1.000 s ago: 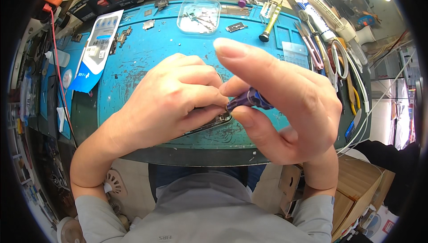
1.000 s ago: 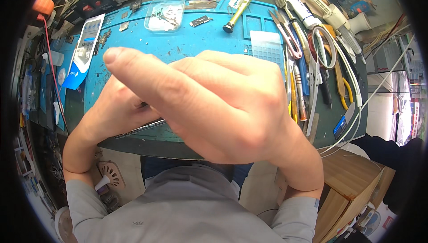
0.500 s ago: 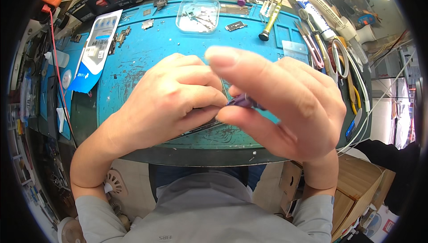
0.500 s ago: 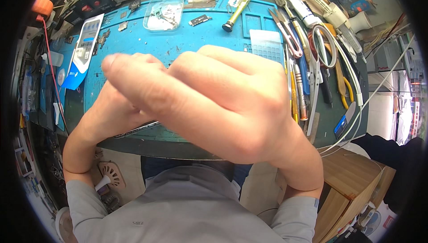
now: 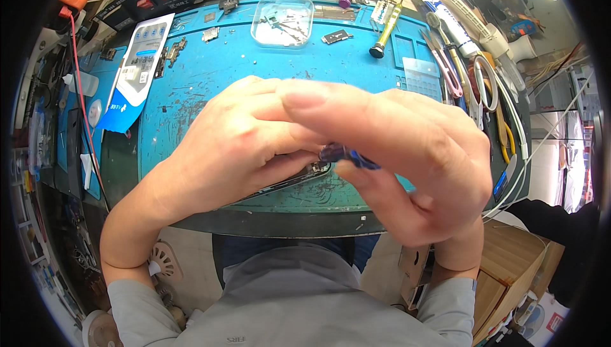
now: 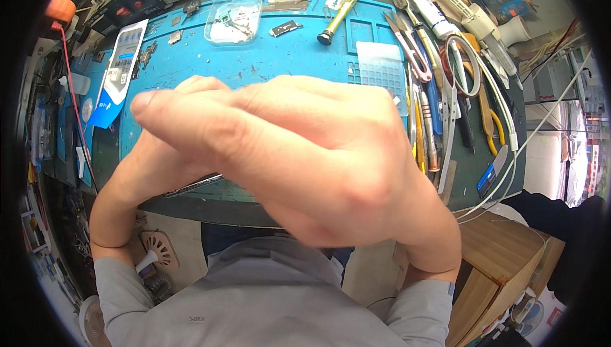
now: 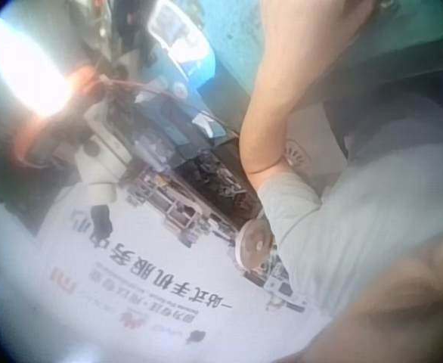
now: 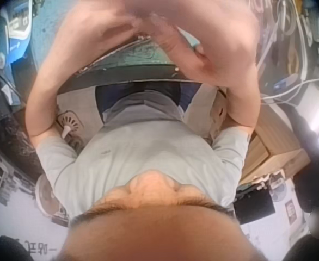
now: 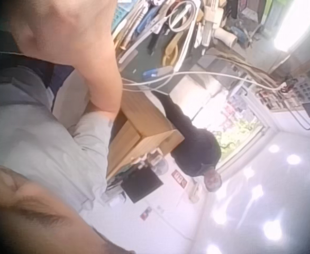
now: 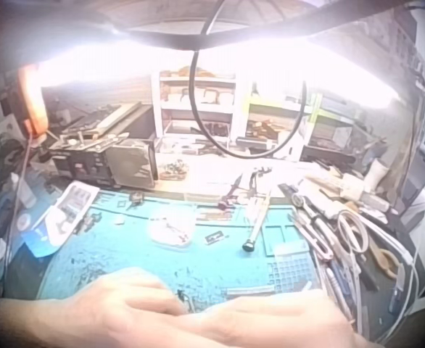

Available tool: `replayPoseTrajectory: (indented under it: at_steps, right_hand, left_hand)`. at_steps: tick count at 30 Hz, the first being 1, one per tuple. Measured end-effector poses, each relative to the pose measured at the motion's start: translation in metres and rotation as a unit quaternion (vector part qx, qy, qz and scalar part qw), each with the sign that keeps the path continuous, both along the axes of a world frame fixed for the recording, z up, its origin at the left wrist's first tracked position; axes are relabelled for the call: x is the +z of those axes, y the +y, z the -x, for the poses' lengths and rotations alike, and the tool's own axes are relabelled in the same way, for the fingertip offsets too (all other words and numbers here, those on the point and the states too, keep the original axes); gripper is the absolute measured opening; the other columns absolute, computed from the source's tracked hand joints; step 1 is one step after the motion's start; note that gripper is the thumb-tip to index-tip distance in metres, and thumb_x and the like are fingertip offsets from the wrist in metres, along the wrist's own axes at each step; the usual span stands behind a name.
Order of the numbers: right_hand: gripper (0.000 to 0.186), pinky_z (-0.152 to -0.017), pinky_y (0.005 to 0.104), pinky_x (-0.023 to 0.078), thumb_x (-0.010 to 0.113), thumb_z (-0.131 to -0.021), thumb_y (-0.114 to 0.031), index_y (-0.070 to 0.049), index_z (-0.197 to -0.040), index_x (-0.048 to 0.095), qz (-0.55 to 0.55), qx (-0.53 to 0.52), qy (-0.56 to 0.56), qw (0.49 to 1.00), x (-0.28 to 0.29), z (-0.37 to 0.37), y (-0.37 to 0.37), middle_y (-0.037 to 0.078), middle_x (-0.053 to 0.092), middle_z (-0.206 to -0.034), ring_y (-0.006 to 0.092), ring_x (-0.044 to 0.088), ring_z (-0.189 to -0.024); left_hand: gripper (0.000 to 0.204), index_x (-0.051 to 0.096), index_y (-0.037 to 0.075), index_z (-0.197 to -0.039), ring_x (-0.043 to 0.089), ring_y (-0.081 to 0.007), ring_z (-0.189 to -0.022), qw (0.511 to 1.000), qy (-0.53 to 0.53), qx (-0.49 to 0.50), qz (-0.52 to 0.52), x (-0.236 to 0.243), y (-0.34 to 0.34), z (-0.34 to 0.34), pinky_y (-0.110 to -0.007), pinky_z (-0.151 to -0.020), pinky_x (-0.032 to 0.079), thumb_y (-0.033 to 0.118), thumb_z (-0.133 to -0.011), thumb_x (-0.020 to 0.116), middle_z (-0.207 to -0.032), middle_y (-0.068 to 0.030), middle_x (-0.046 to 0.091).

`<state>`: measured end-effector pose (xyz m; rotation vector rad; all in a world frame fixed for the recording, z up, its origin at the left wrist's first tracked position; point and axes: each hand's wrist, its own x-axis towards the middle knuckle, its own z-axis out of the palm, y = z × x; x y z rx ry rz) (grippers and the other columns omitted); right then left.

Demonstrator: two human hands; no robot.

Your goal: The person uses a screwdriver and tweezers to remove screws and small components from a disassembled smartphone on a workbench. They place removed parts into a small container and continue to manipulate internal components with precision tools.

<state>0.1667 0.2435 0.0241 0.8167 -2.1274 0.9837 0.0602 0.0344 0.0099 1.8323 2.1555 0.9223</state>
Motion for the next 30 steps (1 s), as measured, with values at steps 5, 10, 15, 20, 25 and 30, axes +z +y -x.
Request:
replayPoseTrajectory:
  at_steps: [5, 10, 15, 20, 25, 30]
  right_hand:
    - [0.049, -0.072, 0.0360, 0.064, 0.084, -0.089, -0.019, 0.007, -0.129, 0.071, -0.011, -0.005, -0.027, 1.000, 0.008, -0.007, -0.002, 0.021, 0.080, -0.118, 0.0292, 0.079, -0.089]
    - [0.046, -0.066, 0.0365, 0.063, 0.082, -0.090, -0.012, 0.008, -0.129, 0.070, -0.038, -0.011, -0.040, 0.998, 0.011, -0.012, 0.000, 0.021, 0.080, -0.118, 0.0275, 0.078, -0.082]
    - [0.045, -0.062, 0.0334, 0.061, 0.083, -0.088, -0.009, 0.007, -0.129, 0.070, 0.005, 0.011, -0.011, 1.000, 0.002, -0.003, -0.001, 0.019, 0.081, -0.119, 0.0246, 0.076, -0.076]
    - [0.046, -0.063, 0.0339, 0.061, 0.082, -0.086, -0.005, 0.007, -0.129, 0.070, -0.014, -0.001, -0.008, 1.000, 0.006, -0.007, -0.001, 0.021, 0.080, -0.119, 0.0261, 0.077, -0.078]
    - [0.050, -0.065, 0.0335, 0.062, 0.084, -0.086, -0.009, 0.008, -0.131, 0.070, -0.014, -0.011, -0.004, 1.000, 0.000, -0.004, -0.001, 0.021, 0.080, -0.120, 0.0266, 0.078, -0.080]
    - [0.052, -0.067, 0.0336, 0.063, 0.083, -0.083, -0.002, 0.007, -0.132, 0.071, -0.018, -0.020, -0.080, 0.996, 0.012, -0.015, -0.003, 0.020, 0.081, -0.118, 0.0271, 0.079, -0.081]
  left_hand:
    - [0.019, 0.079, 0.014, -0.104, 0.068, -0.0284, -0.102, 0.999, 0.000, 0.001, -0.050, -0.005, 0.002, -0.002, -0.043, -0.088, 0.052, 0.015, -0.085, 0.084, -0.109, -0.0042, 0.075]
    - [0.021, 0.078, 0.013, -0.103, 0.067, -0.0270, -0.096, 0.999, 0.017, -0.016, -0.033, -0.004, 0.002, 0.002, -0.042, -0.083, 0.052, 0.015, -0.084, 0.085, -0.102, -0.0035, 0.074]
    - [0.020, 0.078, 0.012, -0.102, 0.067, -0.0272, -0.094, 1.000, 0.007, -0.001, -0.020, -0.005, 0.004, 0.000, -0.042, -0.082, 0.052, 0.015, -0.084, 0.085, -0.101, -0.0038, 0.073]
    - [0.019, 0.079, 0.012, -0.103, 0.069, -0.0288, -0.101, 1.000, 0.006, 0.003, -0.004, 0.002, 0.004, 0.000, -0.043, -0.087, 0.052, 0.016, -0.084, 0.085, -0.104, -0.0050, 0.075]
    - [0.019, 0.079, 0.012, -0.103, 0.069, -0.0297, -0.103, 1.000, 0.030, -0.004, -0.003, -0.002, 0.000, 0.001, -0.044, -0.088, 0.052, 0.017, -0.085, 0.085, -0.106, -0.0055, 0.076]
    - [0.018, 0.079, 0.012, -0.101, 0.067, -0.0290, -0.096, 1.000, 0.016, -0.003, -0.008, -0.002, 0.003, 0.000, -0.043, -0.084, 0.052, 0.017, -0.085, 0.085, -0.102, -0.0049, 0.074]
